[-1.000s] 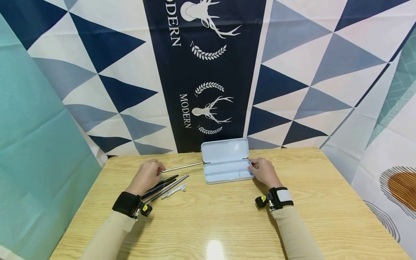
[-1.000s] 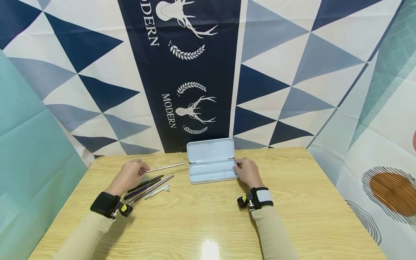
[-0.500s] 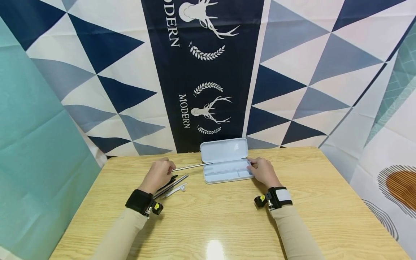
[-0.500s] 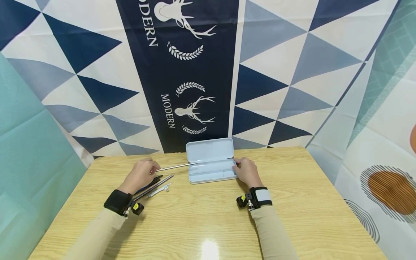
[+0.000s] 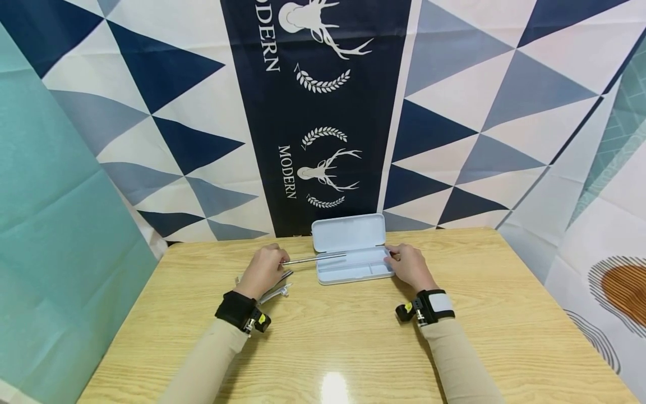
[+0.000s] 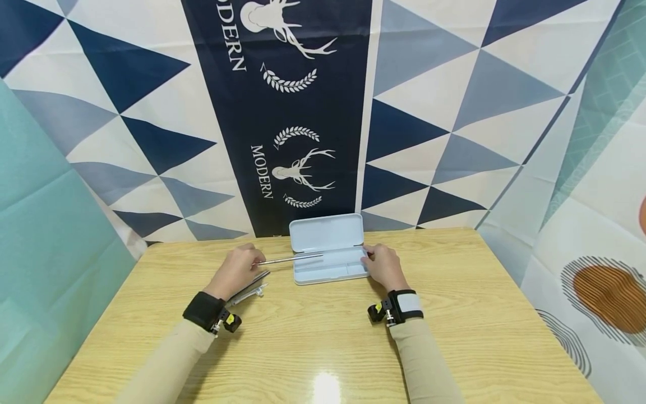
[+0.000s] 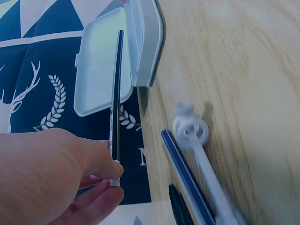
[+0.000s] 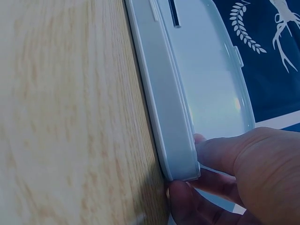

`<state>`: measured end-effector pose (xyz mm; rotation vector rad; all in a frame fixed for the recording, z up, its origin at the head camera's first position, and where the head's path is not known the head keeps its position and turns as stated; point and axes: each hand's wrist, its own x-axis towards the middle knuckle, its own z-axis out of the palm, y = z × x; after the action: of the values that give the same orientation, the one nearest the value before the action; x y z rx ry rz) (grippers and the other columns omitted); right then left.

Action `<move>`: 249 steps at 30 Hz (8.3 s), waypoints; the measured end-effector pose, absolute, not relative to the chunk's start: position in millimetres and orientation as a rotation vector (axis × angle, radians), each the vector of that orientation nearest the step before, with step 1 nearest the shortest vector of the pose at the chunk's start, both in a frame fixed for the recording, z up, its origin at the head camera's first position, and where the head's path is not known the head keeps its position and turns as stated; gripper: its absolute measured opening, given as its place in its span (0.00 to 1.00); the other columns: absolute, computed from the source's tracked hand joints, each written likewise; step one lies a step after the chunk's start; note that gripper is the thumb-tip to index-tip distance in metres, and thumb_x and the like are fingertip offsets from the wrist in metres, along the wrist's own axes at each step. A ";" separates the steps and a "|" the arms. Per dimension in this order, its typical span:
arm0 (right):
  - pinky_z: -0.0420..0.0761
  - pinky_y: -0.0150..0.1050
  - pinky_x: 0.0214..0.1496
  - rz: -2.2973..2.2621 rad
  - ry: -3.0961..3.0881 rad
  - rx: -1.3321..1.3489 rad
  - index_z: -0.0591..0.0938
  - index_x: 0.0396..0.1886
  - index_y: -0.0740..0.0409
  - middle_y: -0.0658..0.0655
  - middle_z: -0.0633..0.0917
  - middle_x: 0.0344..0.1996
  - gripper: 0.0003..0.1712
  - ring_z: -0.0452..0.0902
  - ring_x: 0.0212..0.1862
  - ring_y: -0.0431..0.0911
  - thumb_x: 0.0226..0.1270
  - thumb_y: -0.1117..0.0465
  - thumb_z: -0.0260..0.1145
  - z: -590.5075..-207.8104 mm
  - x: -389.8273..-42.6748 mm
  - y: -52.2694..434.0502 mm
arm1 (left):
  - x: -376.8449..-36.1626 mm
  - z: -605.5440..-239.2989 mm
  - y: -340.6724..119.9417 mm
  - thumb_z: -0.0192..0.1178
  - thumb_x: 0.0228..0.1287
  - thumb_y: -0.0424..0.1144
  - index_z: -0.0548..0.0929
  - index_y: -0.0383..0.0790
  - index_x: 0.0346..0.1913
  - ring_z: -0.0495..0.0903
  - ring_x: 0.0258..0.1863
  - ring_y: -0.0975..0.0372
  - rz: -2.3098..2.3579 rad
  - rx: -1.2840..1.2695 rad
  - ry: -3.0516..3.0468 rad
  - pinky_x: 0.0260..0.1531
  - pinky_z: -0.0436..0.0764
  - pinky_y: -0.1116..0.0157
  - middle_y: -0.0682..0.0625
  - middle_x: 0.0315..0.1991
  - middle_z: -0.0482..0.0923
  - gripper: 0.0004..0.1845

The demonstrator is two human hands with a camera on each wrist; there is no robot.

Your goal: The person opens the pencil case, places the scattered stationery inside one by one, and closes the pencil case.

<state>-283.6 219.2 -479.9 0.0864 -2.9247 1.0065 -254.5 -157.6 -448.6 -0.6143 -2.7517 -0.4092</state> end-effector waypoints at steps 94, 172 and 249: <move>0.81 0.39 0.40 0.990 -2.909 0.115 0.84 0.73 0.69 0.76 0.88 0.59 0.24 0.88 0.48 0.57 0.83 0.64 0.70 -480.6 -282.8 220.5 | -324.4 -529.7 -68.7 0.73 0.63 0.20 0.99 0.43 0.40 0.91 0.39 0.56 -0.151 -0.789 -2.576 0.43 0.91 0.55 0.46 0.37 0.92 0.14; 0.83 0.40 0.41 1.020 -2.903 0.112 0.84 0.71 0.70 0.78 0.87 0.63 0.24 0.88 0.45 0.56 0.81 0.66 0.70 -480.0 -282.8 219.6 | -264.4 -468.2 -154.5 0.71 0.74 0.27 0.96 0.37 0.46 0.90 0.41 0.50 -0.373 -0.646 -2.706 0.44 0.92 0.55 0.42 0.40 0.92 0.07; 0.84 0.43 0.44 1.011 -2.917 0.094 0.84 0.73 0.69 0.77 0.87 0.62 0.25 0.88 0.49 0.58 0.82 0.65 0.71 -479.3 -282.9 219.5 | -229.9 -482.1 -262.7 0.66 0.74 0.24 0.89 0.32 0.66 0.89 0.51 0.44 -0.767 -0.356 -2.881 0.49 0.91 0.49 0.31 0.63 0.84 0.20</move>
<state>-282.9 219.5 -479.3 0.0939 -2.9172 1.0115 -229.9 -262.7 -482.1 -0.3563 -2.8805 -0.7671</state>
